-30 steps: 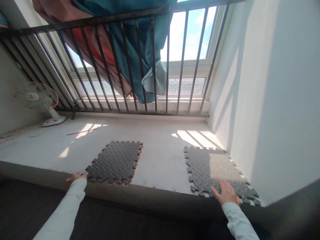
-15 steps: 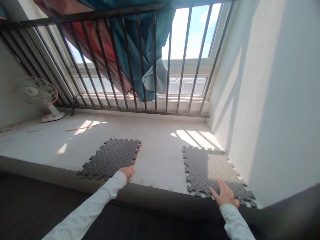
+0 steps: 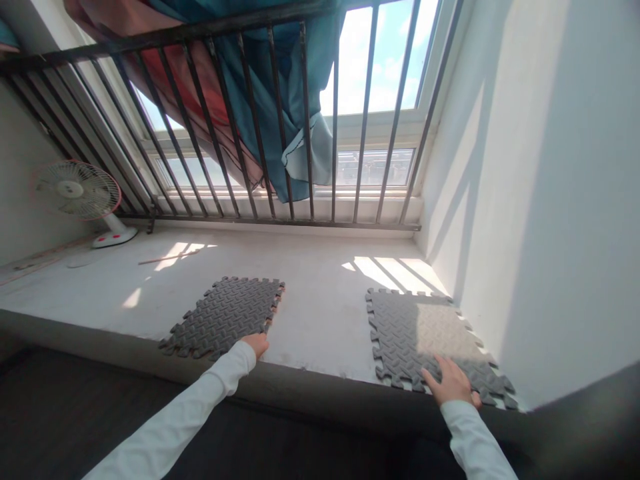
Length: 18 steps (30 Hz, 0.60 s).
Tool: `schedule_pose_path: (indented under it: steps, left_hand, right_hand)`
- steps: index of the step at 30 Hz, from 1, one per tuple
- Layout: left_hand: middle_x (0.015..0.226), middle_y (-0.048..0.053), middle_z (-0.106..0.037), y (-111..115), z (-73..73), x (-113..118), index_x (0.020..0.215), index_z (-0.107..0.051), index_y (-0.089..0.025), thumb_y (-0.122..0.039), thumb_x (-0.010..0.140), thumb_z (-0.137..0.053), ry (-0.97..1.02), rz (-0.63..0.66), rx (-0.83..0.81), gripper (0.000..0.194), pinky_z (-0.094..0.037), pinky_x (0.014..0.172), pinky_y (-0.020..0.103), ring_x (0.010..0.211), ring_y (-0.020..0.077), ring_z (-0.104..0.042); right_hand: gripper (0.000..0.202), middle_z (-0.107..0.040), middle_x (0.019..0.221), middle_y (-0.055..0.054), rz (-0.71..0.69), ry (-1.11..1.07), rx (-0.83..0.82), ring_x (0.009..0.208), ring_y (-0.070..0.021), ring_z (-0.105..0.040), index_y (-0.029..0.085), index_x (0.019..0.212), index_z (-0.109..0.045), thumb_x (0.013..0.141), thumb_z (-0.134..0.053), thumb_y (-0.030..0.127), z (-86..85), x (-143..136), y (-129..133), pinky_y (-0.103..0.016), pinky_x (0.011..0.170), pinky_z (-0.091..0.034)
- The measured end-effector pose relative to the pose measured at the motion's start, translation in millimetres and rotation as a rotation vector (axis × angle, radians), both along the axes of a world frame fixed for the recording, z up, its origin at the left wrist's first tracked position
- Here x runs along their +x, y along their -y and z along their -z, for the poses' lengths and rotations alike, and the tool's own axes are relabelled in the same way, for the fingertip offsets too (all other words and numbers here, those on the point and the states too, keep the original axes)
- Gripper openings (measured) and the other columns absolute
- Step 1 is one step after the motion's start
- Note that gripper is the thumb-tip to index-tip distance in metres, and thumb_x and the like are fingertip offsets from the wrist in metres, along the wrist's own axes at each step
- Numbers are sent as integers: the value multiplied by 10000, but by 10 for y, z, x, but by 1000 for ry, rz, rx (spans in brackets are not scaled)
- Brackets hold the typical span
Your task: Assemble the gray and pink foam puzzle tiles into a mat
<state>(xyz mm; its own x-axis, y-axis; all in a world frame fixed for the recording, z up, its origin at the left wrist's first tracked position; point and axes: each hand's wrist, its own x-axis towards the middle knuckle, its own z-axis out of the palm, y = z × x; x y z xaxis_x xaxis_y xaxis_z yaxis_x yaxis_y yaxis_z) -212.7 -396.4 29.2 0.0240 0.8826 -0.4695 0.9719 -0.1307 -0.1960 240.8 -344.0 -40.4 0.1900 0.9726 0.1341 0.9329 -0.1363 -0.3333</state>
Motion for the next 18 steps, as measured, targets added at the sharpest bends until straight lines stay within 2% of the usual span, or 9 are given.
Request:
schedule_pose_path:
  steps: [4,9,12,14,18]
  left_hand:
    - [995,174,-605,-41,-49,57,908,-647,-131,20,719,-301,-17,-5,-29,422,-467,760,397,954,260,-562]
    - [1048,188,-580,-20,-31,31,953,-630,-103,11,733,-295,-17,47,-59,416,-456,780,409,978,269,-544]
    - [1045,186,-579,6,-10,-6,958,-622,-92,-21,758,-306,-21,70,-72,381,-455,779,406,985,272,-536]
    - [1044,173,-581,17,-5,-35,948,-623,-103,-43,772,-314,-24,77,-76,360,-455,783,389,999,262,-527]
    - [1093,107,-562,-9,-30,-97,940,-613,-153,-164,763,-452,31,111,-59,240,-413,862,299,1030,205,-506]
  right_hand:
    - [527,-452,1206,-128,0,-8,-3,1140,-265,-373,179,1116,-479,682,-331,440,24,32,-5,-466,897,-297]
    - [525,-471,1192,-127,-10,-2,3,1127,-259,-394,176,1104,-494,678,-344,445,136,124,-77,-447,892,-313]
    - [537,-483,1185,-134,-41,-20,-70,1099,-274,-421,177,1083,-515,647,-396,466,220,204,-164,-464,865,-337]
    - [534,-495,1176,-131,-56,-36,-120,1078,-280,-441,188,1070,-528,625,-433,469,271,255,-218,-474,843,-355]
    - [525,-498,1179,-120,-62,-51,-130,1072,-279,-451,206,1072,-532,621,-456,462,338,312,-274,-474,837,-365]
